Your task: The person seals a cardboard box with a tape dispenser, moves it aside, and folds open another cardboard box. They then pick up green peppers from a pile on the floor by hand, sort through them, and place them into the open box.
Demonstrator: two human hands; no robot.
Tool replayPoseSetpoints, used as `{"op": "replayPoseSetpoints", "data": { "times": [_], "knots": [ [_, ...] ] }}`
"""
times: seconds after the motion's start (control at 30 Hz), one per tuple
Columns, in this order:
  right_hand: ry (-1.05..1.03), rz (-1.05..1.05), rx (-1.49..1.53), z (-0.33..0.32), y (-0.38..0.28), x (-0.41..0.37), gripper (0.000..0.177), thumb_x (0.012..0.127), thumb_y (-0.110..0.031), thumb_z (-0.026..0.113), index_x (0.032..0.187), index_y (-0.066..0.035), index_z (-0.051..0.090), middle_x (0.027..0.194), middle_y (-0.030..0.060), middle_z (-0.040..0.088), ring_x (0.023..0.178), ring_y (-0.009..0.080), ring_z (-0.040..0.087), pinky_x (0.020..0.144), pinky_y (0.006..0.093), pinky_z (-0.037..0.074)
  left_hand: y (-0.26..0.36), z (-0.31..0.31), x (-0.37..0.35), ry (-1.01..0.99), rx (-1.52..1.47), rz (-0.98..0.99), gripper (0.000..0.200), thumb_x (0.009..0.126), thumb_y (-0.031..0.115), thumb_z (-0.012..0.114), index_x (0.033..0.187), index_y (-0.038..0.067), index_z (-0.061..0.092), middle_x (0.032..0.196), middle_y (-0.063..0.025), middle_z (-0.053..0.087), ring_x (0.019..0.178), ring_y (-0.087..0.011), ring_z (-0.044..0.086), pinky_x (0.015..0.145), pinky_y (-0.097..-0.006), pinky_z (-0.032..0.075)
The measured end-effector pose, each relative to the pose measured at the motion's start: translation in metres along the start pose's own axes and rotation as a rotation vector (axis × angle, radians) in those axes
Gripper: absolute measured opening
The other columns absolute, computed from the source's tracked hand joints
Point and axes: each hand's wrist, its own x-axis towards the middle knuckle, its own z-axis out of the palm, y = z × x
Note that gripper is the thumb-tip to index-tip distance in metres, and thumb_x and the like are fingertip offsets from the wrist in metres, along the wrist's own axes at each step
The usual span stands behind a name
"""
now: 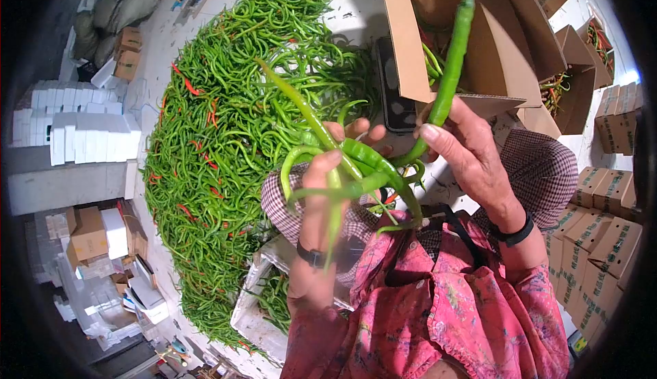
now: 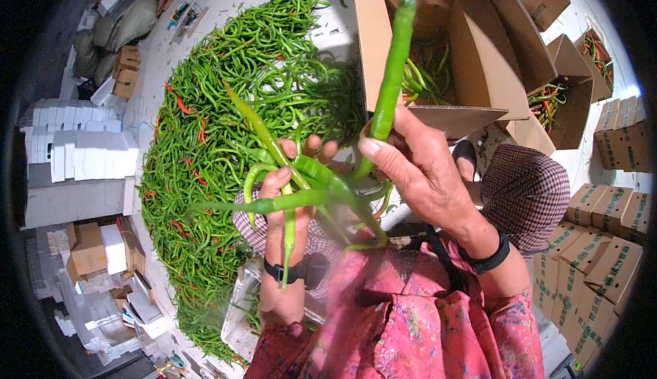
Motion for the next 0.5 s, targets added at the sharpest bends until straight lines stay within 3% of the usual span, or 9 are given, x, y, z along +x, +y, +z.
{"op": "replayPoseSetpoints", "data": {
  "times": [0.07,0.1,0.23,0.3,0.33,0.37,0.43,0.47,0.5],
  "knots": [
    [-0.033,0.027,-0.018,0.002,0.007,-0.001,0.026,0.096,-0.024,0.057,0.104,0.0,0.054,0.082,0.0019,0.056,0.074,0.0078,0.05,0.067,0.0253,0.044,-0.005,-0.005,-0.001,0.0,-0.145,0.031,0.03,0.085,0.017,0.057,0.114,0.012,0.048,0.102,-0.0072,0.052,0.102,-0.0252,0.054,0.095,-0.0514,0.047],
    [-0.035,0.03,-0.016,0.003,0.009,-0.001,0.026,0.096,-0.024,0.057,0.104,0.0,0.054,0.082,0.0019,0.056,0.074,0.0078,0.05,0.067,0.0253,0.044,-0.004,-0.007,0.0,0.003,-0.145,0.031,0.03,0.085,0.017,0.057,0.114,0.012,0.048,0.102,-0.0072,0.052,0.102,-0.0252,0.054,0.095,-0.0514,0.047],
    [-0.047,0.31,0.384,0.014,0.025,-0.005,0.027,0.096,-0.031,0.055,0.1,-0.004,0.055,0.088,0.0,0.056,0.078,0.0077,0.049,0.071,0.0227,0.041,-0.005,-0.009,0.001,0.047,-0.21,0.061,0.029,0.089,0.023,0.053,0.116,0.011,0.048,0.094,-0.0046,0.049,0.088,-0.0195,0.052,0.082,-0.0412,0.049],
    [-0.042,0.398,0.472,0.016,0.031,-0.004,0.035,0.094,-0.03,0.059,0.115,-0.002,0.053,0.094,0.0046,0.059,0.088,0.0118,0.055,0.08,0.0256,0.044,-0.004,-0.012,0.003,0.057,-0.198,0.016,0.026,0.092,0.023,0.052,0.115,0.011,0.048,0.092,-0.0041,0.049,0.086,-0.0186,0.052,0.083,-0.0398,0.048],
    [-0.109,0.336,0.318,0.016,0.034,-0.006,0.042,0.091,-0.032,0.063,0.119,-0.002,0.053,0.101,0.0067,0.062,0.095,0.0146,0.058,0.082,0.027,0.045,-0.005,-0.008,0.004,0.088,-0.198,0.024,0.024,0.095,0.023,0.05,0.115,0.01,0.048,0.09,-0.0036,0.048,0.084,-0.0176,0.051,0.082,-0.0387,0.048],
    [-0.091,0.313,0.262,0.022,0.034,-0.008,0.039,0.088,-0.029,0.069,0.109,0.0,0.054,0.098,0.0061,0.061,0.087,0.0127,0.056,0.078,0.0291,0.047,-0.006,-0.008,0.004,0.089,-0.197,0.024,0.024,0.095,0.023,0.05,0.115,0.01,0.048,0.09,-0.0036,0.048,0.084,-0.0176,0.051,0.082,-0.0387,0.048],
    [-0.041,0.17,-0.119,0.025,0.033,-0.013,0.048,0.082,-0.027,0.075,0.112,0.003,0.052,0.097,0.0121,0.06,0.086,0.0184,0.059,0.079,0.0321,0.048,-0.007,-0.008,0.006,0.101,-0.218,0.021,0.023,0.095,0.022,0.049,0.115,0.011,0.048,0.089,-0.0033,0.049,0.084,-0.0172,0.051,0.08,-0.0381,0.048],
    [0.07,-0.045,-0.438,0.025,0.033,-0.018,0.056,0.076,-0.027,0.078,0.113,0.004,0.051,0.098,0.0185,0.058,0.088,0.0276,0.06,0.081,0.0351,0.049,-0.006,-0.008,0.007,0.1,-0.218,0.021,0.023,0.095,0.022,0.049,0.115,0.011,0.048,0.089,-0.0033,0.049,0.084,-0.0172,0.051,0.08,-0.0381,0.048],
    [0.102,-0.061,-0.54,0.024,0.027,-0.022,0.06,0.07,-0.026,0.08,0.115,0.002,0.052,0.108,0.0217,0.055,0.101,0.0366,0.056,0.087,0.0402,0.047,-0.006,-0.009,0.008,0.104,-0.235,0.012,0.023,0.095,0.021,0.049,0.115,0.011,0.048,0.089,-0.0033,0.048,0.084,-0.0172,0.051,0.08,-0.0384,0.048]
  ]
}}
